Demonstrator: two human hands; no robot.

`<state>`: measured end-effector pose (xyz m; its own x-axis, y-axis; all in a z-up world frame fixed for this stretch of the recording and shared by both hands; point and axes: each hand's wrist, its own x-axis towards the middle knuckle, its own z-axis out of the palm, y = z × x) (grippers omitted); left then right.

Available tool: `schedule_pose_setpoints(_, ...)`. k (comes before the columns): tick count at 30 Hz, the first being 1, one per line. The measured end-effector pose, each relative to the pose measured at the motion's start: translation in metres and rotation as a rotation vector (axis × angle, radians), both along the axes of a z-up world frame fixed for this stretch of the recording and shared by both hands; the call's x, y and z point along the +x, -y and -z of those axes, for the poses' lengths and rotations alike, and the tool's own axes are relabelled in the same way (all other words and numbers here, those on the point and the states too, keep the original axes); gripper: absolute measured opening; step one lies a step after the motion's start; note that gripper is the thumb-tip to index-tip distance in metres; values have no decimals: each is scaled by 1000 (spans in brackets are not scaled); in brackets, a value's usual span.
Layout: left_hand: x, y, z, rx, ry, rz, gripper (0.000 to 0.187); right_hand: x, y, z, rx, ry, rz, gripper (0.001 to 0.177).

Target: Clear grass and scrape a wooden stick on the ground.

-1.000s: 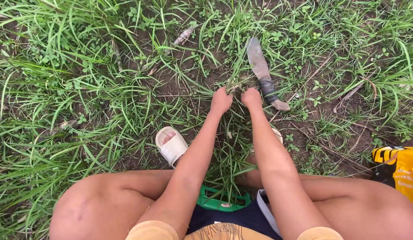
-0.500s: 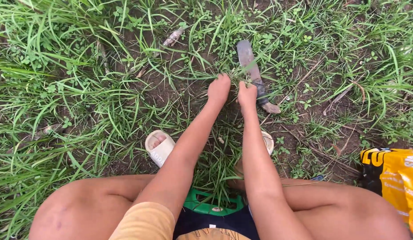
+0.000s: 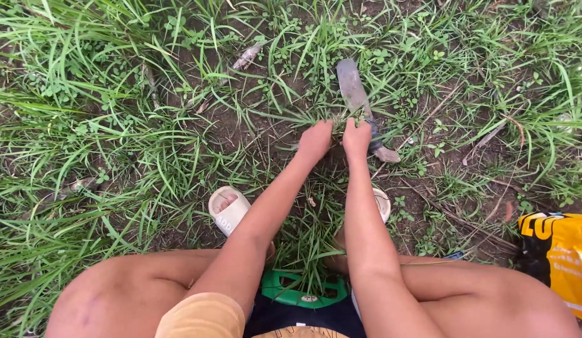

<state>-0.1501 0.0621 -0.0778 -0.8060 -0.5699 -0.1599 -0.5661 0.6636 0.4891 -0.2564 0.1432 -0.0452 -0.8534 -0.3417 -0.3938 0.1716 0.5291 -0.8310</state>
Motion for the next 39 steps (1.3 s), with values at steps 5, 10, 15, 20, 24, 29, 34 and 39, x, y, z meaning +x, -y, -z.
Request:
schedule_pose_setpoints(5,-27,21,6,-170,-6,14,19,3,4,-6,-46,26,13,33)
schedule_pose_setpoints(10,-58,35,55,-240,154,-41,14,11,3,10,-21,-113,-70,33)
schedule_pose_setpoints(15,-38,42,27,-62,151,-59,14,12,8,-7,-120,149,2,26)
schedule_pose_setpoints(20,-1,13,-3,19,98,-12,16,10,4,3,-142,184,60,27)
schedule_pose_setpoints(24,20,14,-38,59,110,-2,19,19,7,16,-211,203,51,25)
schedule_pose_setpoints(29,54,63,-21,-132,61,-217,15,40,25,14,-161,179,-35,27)
schedule_pose_setpoints(34,81,110,43,-455,147,-218,10,67,41,3,-67,-8,-214,31)
schedule_pose_setpoints(39,69,112,60,-507,232,-242,9,89,49,-5,-13,-11,-321,29)
